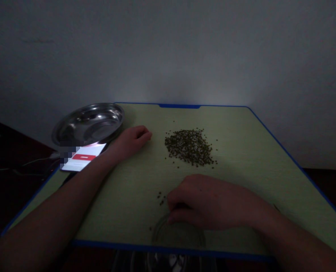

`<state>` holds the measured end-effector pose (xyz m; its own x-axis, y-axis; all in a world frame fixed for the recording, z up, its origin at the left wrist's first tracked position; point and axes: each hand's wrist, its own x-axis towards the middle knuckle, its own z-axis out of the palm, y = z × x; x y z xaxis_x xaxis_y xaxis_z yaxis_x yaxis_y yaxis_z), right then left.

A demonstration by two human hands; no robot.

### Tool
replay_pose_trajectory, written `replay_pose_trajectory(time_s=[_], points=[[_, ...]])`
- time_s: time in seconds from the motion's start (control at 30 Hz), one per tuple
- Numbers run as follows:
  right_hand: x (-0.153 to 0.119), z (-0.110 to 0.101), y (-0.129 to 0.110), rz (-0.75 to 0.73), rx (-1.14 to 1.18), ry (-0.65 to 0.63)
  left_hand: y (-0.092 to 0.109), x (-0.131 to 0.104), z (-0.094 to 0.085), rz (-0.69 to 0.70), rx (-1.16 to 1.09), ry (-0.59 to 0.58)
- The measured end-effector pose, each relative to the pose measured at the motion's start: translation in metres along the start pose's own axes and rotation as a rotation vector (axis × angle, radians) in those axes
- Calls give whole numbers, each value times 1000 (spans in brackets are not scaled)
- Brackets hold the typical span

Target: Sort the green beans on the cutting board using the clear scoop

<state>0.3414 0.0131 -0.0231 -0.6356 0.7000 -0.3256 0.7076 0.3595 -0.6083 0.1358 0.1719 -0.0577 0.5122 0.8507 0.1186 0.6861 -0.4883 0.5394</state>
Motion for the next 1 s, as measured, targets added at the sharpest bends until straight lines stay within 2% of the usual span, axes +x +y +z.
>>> replay_pose_trajectory(time_s=[0.4, 0.6, 0.7, 1.0], points=[[4, 4, -8, -22, 19, 37, -1, 0, 1, 5, -6, 8], [2, -15, 15, 69, 20, 230, -1, -3, 0, 4, 4, 11], [6, -18, 24, 123, -15, 292, -4, -3, 1, 21, 7, 21], [10, -9, 19, 55, -41, 229, -2, -1, 2, 22, 5, 14]])
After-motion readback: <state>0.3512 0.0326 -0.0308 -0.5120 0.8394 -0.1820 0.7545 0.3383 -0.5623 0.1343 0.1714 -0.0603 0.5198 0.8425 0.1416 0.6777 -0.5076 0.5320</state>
